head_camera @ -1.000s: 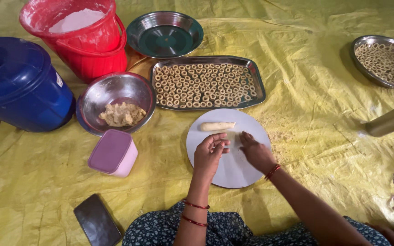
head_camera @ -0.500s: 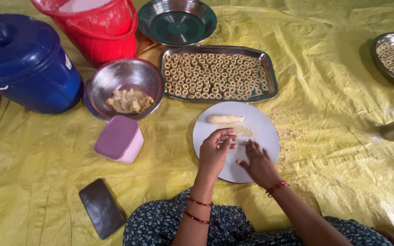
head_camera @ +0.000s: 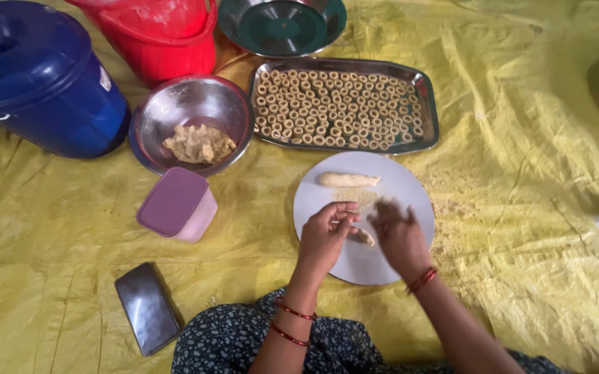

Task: The person rolls a small piece of dough into a thin rope on a white plate, then coils it into a spiral shape and places it on a metal tray. This process is repeated multiple times throughout the clip.

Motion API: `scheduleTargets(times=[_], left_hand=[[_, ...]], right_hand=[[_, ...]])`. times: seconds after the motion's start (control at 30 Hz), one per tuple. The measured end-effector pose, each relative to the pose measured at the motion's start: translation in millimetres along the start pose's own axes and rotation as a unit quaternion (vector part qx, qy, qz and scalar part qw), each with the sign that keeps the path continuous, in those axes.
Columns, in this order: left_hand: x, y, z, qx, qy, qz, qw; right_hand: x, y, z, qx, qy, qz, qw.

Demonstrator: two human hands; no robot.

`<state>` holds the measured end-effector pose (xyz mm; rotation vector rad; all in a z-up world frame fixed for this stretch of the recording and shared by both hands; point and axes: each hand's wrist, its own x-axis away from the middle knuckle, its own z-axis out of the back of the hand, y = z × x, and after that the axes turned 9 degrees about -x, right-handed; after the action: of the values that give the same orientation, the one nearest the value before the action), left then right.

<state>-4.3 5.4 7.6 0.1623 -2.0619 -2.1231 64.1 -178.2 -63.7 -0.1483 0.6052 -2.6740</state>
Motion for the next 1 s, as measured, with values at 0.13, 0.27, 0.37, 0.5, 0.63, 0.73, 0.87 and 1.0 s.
scheduleTargets(times=[0.13, 0.27, 0.37, 0.5, 0.63, 0.73, 0.87, 1.0], left_hand=[[-5.0, -4.9, 6.2, -0.042, 0.028, 0.025, 0.998], [-7.8, -10.6, 10.4, 0.005, 0.033, -0.025, 0.999], [-6.6, -11.1, 15.2, 0.014, 0.034, -0.021, 0.999], [-9.8, -10.0, 12.3, 0.010, 0.034, -0.010, 0.999], [-9.7, -9.1, 11.0, 0.030, 0.038, -0.013, 0.999], [-4.7, -10.5, 15.6, -0.017, 0.046, 0.025, 0.999], [-8.4, -9.3, 14.3, 0.006, 0.048, -0.044, 0.998], [-7.2, -6.6, 9.0, -0.014, 0.035, -0.008, 0.999]], right_hand=[[15.4, -52.0, -2.3, 0.172, -0.036, -0.004, 0.984], [40.8, -70.9, -25.5, 0.150, -0.123, 0.059, 0.979], [28.6, -49.5, -40.1, 0.210, -0.021, -0.006, 0.977], [15.6, -35.3, -55.3, 0.250, -0.016, 0.103, 0.963], [21.5, -44.9, -50.7, 0.175, -0.075, 0.102, 0.976], [10.5, -40.4, -35.5, 0.196, -0.080, -0.024, 0.977], [13.8, -37.8, -57.6, 0.209, -0.073, 0.068, 0.973], [7.9, -20.4, -71.7, 0.141, -0.052, 0.116, 0.982]])
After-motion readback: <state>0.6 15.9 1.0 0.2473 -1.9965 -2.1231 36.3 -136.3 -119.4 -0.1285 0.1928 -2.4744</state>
